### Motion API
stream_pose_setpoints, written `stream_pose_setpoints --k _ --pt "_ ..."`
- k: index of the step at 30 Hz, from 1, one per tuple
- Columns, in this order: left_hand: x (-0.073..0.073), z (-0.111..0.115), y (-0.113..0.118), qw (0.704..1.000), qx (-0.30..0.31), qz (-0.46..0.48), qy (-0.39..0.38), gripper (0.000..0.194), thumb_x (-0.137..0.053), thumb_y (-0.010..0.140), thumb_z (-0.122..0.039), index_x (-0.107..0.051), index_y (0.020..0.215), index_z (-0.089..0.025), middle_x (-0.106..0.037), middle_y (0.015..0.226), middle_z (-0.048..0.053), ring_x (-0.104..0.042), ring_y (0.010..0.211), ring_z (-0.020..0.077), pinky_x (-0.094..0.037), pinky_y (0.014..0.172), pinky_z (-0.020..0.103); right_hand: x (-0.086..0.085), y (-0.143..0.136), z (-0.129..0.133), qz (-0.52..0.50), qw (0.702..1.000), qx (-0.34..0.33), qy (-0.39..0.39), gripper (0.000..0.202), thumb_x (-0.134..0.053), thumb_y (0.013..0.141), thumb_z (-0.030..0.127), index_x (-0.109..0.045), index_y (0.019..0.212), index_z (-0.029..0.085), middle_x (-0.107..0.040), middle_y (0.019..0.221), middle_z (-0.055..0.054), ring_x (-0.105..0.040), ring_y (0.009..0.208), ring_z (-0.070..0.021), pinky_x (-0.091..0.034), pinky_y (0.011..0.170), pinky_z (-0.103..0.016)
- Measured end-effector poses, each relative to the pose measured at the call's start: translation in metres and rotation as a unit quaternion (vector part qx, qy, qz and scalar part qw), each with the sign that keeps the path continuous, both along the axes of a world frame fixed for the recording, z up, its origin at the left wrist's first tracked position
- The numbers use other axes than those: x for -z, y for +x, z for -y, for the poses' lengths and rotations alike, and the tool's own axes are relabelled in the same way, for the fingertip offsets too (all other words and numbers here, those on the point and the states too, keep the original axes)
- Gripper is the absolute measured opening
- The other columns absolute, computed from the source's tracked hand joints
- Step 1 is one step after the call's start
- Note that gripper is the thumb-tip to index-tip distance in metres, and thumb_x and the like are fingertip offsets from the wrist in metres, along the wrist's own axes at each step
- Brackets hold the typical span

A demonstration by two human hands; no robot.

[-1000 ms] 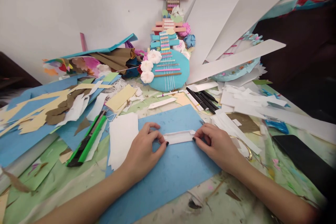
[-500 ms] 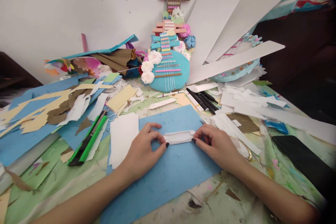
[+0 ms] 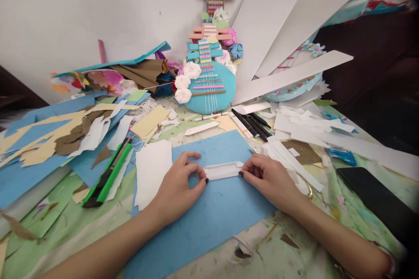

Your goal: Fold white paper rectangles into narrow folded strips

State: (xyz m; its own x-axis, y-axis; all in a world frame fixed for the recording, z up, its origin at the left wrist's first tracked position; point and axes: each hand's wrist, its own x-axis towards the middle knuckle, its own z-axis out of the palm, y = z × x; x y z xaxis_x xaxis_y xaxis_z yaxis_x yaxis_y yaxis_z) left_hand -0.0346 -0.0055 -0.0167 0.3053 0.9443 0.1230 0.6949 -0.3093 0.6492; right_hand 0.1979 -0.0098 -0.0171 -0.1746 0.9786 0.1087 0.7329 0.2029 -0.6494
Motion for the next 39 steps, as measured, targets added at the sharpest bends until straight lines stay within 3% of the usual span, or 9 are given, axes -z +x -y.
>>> stream_pose_setpoints --k 12,18,21,23,32,35,39 --pt "0.002 0.001 0.003 0.999 -0.008 -0.011 0.038 0.011 -0.054 0.076 -0.020 -0.058 0.066 -0.018 -0.050 0.115 0.007 -0.055 0.096 0.0215 -0.044 0.089 0.040 -0.001 -0.004 -0.003 0.044 0.999 0.019 0.010 0.010 -0.054 0.074 0.022 -0.063 0.070 0.019 -0.056 0.065 0.001 -0.048 0.058 -0.0123 -0.036 0.053 -0.024" --pt "0.001 0.001 0.005 0.999 -0.021 -0.028 0.021 0.009 -0.054 0.075 -0.018 -0.056 0.066 -0.018 -0.049 0.116 0.007 -0.055 0.099 0.0223 -0.044 0.089 0.041 -0.002 -0.006 -0.002 0.050 0.999 0.022 0.005 0.010 -0.053 0.074 0.023 -0.061 0.070 0.019 -0.055 0.066 0.001 -0.048 0.059 -0.0125 -0.035 0.054 -0.024" --pt "0.001 0.000 0.004 0.999 -0.013 -0.015 0.031 0.003 -0.055 0.073 -0.016 -0.055 0.074 -0.019 -0.051 0.109 0.006 -0.053 0.098 0.0216 -0.045 0.087 0.039 0.000 -0.005 -0.002 0.050 0.999 0.018 0.011 0.009 -0.053 0.074 0.021 -0.060 0.070 0.019 -0.055 0.067 0.001 -0.048 0.060 -0.0127 -0.034 0.055 -0.024" --pt "0.001 -0.001 0.003 0.999 0.000 0.000 0.033 0.009 -0.055 0.072 -0.014 -0.054 0.080 -0.020 -0.051 0.107 0.005 -0.055 0.091 0.0188 -0.048 0.083 0.036 0.001 -0.004 -0.002 0.051 0.998 0.019 0.016 0.007 -0.053 0.073 0.020 -0.059 0.071 0.019 -0.055 0.068 0.001 -0.048 0.060 -0.0128 -0.034 0.055 -0.024" --pt "0.001 -0.001 0.002 1.000 0.000 0.006 0.012 0.021 -0.053 0.077 -0.014 -0.070 0.074 -0.027 -0.051 0.115 0.003 -0.054 0.099 0.0217 -0.046 0.089 0.041 0.001 -0.002 -0.002 0.010 1.000 -0.007 0.029 0.011 -0.051 0.074 0.011 -0.057 0.079 0.019 -0.054 0.071 0.001 -0.048 0.062 -0.0125 -0.036 0.058 -0.024" --pt "0.004 0.003 0.001 0.999 0.001 0.008 0.053 0.022 -0.054 0.076 -0.013 -0.071 0.076 -0.026 -0.050 0.116 0.004 -0.054 0.092 0.0195 -0.048 0.086 0.039 0.004 -0.001 0.001 0.000 0.998 -0.040 0.051 0.021 -0.050 0.078 0.009 -0.066 0.081 0.022 -0.054 0.077 0.000 -0.050 0.066 -0.0122 -0.039 0.061 -0.025" --pt "0.005 0.016 0.001 0.977 0.058 -0.065 0.196 0.026 -0.051 0.077 -0.009 -0.070 0.088 -0.021 -0.046 0.123 0.009 -0.049 0.099 0.0236 -0.047 0.085 0.042 0.010 -0.001 0.008 0.060 0.987 -0.075 0.133 0.027 -0.048 0.084 0.011 -0.072 0.083 0.025 -0.053 0.084 -0.004 -0.051 0.072 -0.0138 -0.042 0.066 -0.027"
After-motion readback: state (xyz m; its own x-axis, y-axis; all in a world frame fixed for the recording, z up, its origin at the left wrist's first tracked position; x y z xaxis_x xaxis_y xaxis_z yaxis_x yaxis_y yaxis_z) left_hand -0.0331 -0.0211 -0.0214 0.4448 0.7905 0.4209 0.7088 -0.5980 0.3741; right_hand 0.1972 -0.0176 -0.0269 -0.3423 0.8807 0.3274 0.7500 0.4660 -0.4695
